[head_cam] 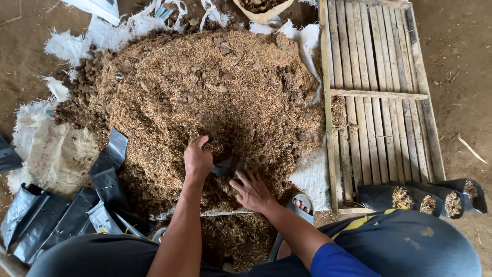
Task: The person fills small black nursery bags with a mixture of soil and rice husks by hand, then lines them up on a bamboo rack.
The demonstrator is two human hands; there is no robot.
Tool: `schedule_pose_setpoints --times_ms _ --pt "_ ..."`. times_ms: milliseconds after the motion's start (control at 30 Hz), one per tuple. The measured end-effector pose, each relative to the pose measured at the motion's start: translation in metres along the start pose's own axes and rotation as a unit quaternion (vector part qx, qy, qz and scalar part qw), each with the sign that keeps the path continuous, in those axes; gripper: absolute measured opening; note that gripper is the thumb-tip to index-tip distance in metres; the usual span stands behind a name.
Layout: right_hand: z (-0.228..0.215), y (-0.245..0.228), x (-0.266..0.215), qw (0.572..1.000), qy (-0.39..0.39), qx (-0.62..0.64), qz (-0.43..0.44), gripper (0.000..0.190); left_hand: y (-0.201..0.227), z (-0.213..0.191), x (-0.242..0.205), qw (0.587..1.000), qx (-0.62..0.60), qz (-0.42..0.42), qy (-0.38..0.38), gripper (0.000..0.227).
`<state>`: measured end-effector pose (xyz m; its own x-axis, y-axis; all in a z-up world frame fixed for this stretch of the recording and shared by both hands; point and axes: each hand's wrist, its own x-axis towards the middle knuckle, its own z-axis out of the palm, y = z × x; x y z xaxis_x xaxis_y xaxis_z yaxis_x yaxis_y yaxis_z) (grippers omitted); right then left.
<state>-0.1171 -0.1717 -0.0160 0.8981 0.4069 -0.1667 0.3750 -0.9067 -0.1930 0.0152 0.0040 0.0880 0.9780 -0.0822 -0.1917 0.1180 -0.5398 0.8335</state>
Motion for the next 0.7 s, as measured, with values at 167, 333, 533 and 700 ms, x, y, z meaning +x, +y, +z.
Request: schedule_pose_setpoints --times_ms 167,333,533,700 --pt "-0.015 0.016 -0.012 0.997 0.055 -0.05 0.008 0.045 -0.024 0.01 0.014 1.0 0.007 -0.003 0.01 0.048" --pt "0.008 0.036 -0.018 0.993 -0.046 -0.068 0.079 0.042 -0.051 0.022 0.018 1.0 0.012 -0.005 0.019 0.047" --pt "0.03 0.067 0.018 0.989 0.084 -0.111 0.057 0.038 -0.02 0.009 0.003 1.0 0.006 -0.019 0.014 0.046" --pt "0.013 0.097 0.061 0.728 0.034 0.547 0.412 0.069 -0.032 0.007 0.009 0.999 0.024 -0.035 -0.019 0.05"
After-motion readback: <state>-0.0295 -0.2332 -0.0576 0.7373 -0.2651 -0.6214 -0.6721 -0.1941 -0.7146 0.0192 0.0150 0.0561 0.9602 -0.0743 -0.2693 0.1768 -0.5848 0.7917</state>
